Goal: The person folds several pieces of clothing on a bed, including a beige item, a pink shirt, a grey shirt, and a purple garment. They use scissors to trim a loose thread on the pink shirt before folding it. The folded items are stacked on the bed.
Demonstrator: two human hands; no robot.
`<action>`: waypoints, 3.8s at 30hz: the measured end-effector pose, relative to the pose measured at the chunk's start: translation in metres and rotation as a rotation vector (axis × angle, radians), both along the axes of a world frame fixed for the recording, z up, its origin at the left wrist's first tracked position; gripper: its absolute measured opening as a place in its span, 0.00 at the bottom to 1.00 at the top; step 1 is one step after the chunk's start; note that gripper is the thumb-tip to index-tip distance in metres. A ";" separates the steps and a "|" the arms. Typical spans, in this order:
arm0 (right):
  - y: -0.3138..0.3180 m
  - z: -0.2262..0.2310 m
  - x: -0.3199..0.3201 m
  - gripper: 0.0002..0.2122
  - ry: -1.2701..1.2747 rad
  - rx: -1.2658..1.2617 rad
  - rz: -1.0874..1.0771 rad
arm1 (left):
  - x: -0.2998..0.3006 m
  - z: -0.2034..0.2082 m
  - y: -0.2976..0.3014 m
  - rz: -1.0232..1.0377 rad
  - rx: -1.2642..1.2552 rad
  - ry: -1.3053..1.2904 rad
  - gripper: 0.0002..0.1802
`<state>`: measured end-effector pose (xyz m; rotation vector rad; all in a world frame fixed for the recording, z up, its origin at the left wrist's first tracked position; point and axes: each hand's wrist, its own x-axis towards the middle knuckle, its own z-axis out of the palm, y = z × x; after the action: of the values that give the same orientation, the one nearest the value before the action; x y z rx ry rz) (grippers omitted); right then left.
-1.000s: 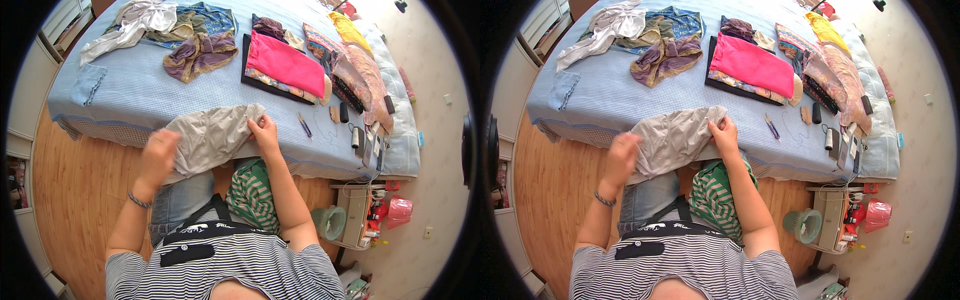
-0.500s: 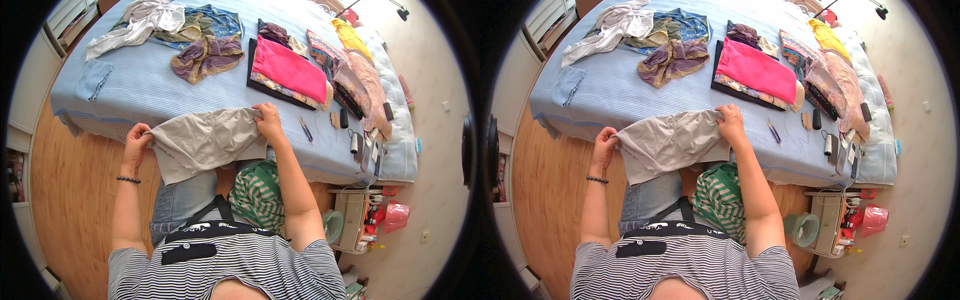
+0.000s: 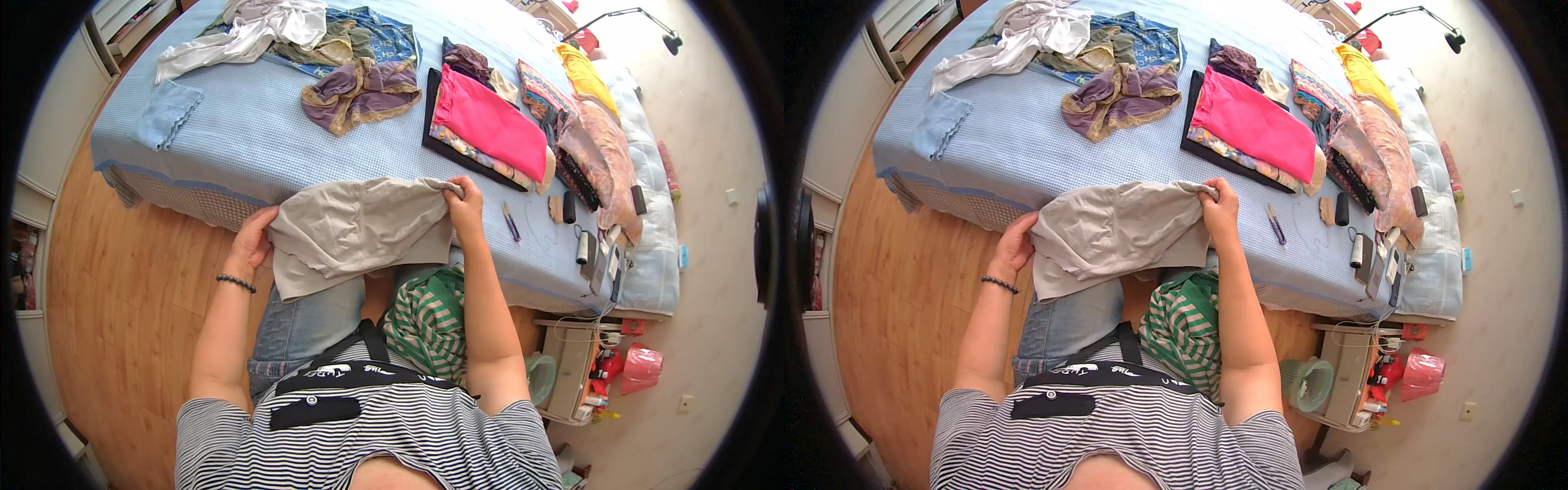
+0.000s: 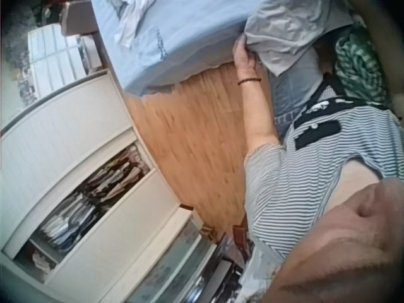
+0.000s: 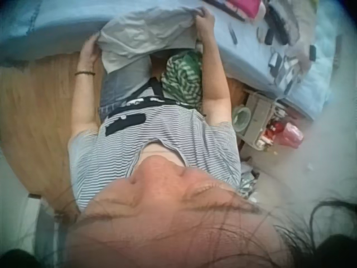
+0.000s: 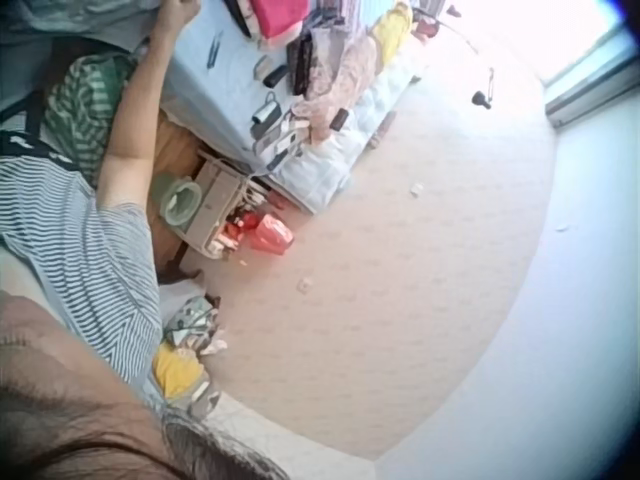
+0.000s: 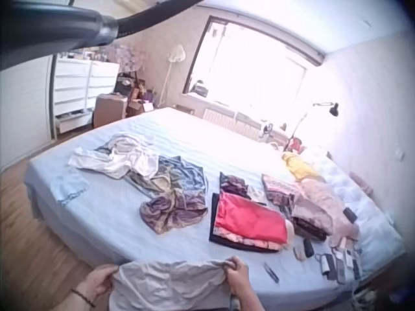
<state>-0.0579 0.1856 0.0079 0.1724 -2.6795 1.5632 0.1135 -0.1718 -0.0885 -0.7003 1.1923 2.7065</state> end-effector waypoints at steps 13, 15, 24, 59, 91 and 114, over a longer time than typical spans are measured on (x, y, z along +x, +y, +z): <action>-0.044 0.036 -0.033 0.05 0.282 -0.115 0.022 | 0.010 0.068 -0.054 0.382 -0.107 0.240 0.10; -0.055 0.046 -0.050 0.09 0.383 0.000 0.006 | -0.005 0.080 -0.048 0.411 0.021 0.352 0.22; -0.169 0.016 0.059 0.26 0.573 -0.001 0.502 | -0.022 0.048 0.005 0.157 0.028 0.182 0.28; -0.118 0.020 0.081 0.33 0.567 0.392 0.487 | -0.143 0.071 0.033 0.082 -1.718 0.412 0.18; -0.045 0.015 0.090 0.20 0.357 0.271 0.846 | -0.130 0.108 0.009 -0.551 -1.275 0.522 0.05; -0.088 -0.006 0.013 0.27 0.079 0.191 -0.031 | -0.116 0.077 0.063 -0.023 -1.452 0.184 0.20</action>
<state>-0.0449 0.0979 0.0014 0.1929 -2.7521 1.2628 -0.0028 -0.1084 -0.0115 -0.4366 3.0641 1.4521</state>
